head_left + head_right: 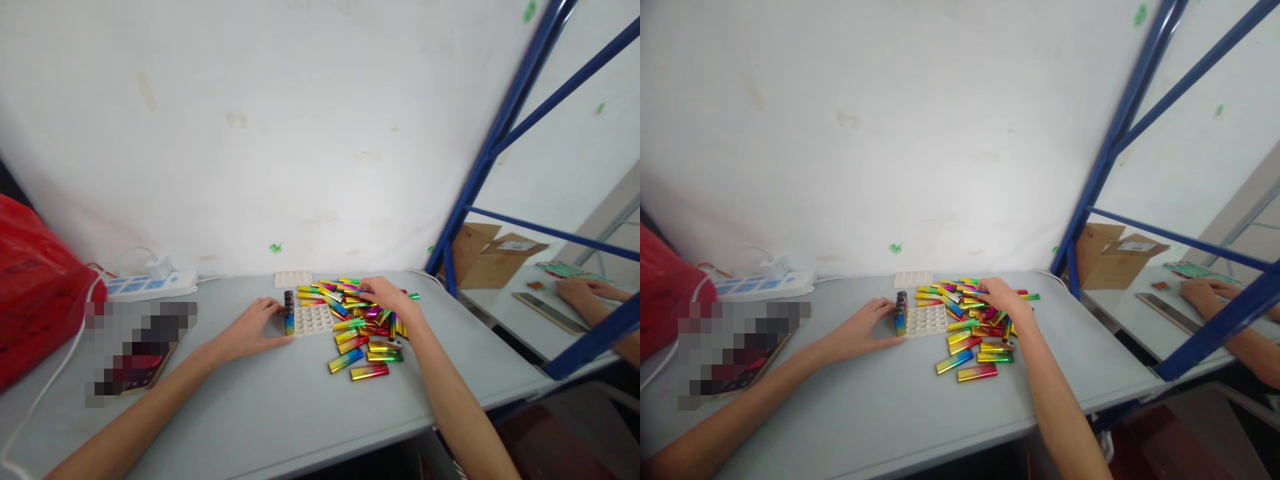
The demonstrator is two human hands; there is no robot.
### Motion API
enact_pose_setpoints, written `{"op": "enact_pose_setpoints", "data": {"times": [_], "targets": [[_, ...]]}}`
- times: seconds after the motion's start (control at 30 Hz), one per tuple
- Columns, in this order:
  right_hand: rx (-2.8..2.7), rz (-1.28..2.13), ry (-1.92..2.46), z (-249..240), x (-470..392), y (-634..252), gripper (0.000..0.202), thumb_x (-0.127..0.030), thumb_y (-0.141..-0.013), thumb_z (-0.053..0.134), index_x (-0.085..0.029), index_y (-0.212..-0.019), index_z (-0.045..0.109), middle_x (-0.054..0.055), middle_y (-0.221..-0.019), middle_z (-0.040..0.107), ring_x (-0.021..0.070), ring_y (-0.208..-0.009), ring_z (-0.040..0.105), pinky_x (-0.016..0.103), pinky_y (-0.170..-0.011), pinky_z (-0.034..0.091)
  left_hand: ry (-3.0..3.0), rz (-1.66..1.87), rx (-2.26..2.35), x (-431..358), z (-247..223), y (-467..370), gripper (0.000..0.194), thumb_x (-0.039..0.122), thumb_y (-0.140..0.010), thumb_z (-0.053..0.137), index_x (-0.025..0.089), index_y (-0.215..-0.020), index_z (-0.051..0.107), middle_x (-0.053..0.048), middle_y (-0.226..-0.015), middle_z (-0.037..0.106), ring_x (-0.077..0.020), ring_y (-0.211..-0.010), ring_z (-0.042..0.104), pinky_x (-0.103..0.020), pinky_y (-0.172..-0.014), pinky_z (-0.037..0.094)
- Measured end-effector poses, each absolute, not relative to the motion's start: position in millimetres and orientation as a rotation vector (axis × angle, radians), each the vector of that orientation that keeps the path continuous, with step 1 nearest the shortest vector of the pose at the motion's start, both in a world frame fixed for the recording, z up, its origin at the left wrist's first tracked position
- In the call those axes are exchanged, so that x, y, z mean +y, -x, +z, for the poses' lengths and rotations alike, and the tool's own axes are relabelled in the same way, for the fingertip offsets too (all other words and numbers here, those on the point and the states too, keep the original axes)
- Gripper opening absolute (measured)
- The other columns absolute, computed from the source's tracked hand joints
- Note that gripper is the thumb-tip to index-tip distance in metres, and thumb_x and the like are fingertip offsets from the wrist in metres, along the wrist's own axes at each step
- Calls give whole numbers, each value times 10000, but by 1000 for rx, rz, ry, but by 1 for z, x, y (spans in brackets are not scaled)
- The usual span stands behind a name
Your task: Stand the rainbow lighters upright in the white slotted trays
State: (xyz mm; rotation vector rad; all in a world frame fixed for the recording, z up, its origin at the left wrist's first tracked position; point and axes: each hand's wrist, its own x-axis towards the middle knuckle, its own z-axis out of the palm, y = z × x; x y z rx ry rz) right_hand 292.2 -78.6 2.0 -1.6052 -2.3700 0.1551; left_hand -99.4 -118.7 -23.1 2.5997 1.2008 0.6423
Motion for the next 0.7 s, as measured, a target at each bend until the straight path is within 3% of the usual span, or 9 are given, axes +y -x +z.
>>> {"op": "enact_pose_setpoints", "data": {"times": [0.13, 0.27, 0.4, 0.5, 0.63, 0.7], "targets": [[-2205, 10, 1462, 6, -78, -289, 209, -230, -1021, 552, -151, -1089, 733, 137, -1080, 764, 236, -1024, 681, 341, -956, 475, -2595, 644, 1199, -118, -24, 100, 605, 707, -802, 733, 209, -1144, 708, -132, -1219, 704, -341, -1161, 654, -463, -1058, 528], [-1898, 144, 1393, 9, -77, -277, 317, -374, -1034, 462, -181, -1025, 714, 58, -864, 731, 205, -798, 629, 317, -795, 471, -2595, 648, 1194, -117, -26, 100, 593, 692, -794, 749, 214, -1144, 708, -126, -1220, 703, -332, -1155, 655, -457, -1055, 525], [-1581, 529, 1242, 7, -79, -254, 428, -605, -902, 620, -186, -892, 704, -27, -631, 570, 166, -622, 503, 288, -636, 413, -2596, 652, 1202, -117, -24, 99, 591, 708, -798, 740, 224, -1136, 710, -117, -1206, 708, -327, -1132, 664, -447, -1034, 535], [-1391, 748, 1095, 4, -84, -234, 491, -677, -801, 728, -200, -756, 615, -42, -646, 530, 140, -639, 491, 266, -636, 426, -2599, 640, 1214, -118, -23, 99, 596, 709, -794, 740, 213, -1123, 712, -129, -1213, 710, -334, -1141, 664, -451, -1034, 540], [-1243, 1084, 890, 2, -94, -210, 512, -712, -809, 724, -233, -901, 566, -35, -798, 615, 122, -661, 560, 255, -648, 498, -2603, 661, 1219, -118, -24, 99, 580, 680, -784, 757, 213, -1125, 715, -136, -1221, 711, -335, -1144, 668, -456, -1041, 541], [-1276, 1201, 822, 3, -100, -201, 504, -708, -833, 711, -257, -991, 551, -67, -745, 581, 100, -560, 489, 242, -575, 483, -2603, 686, 1229, -119, -26, 97, 559, 660, -772, 771, 217, -1109, 716, -134, -1201, 715, -335, -1122, 674, -458, -1024, 546]]}}
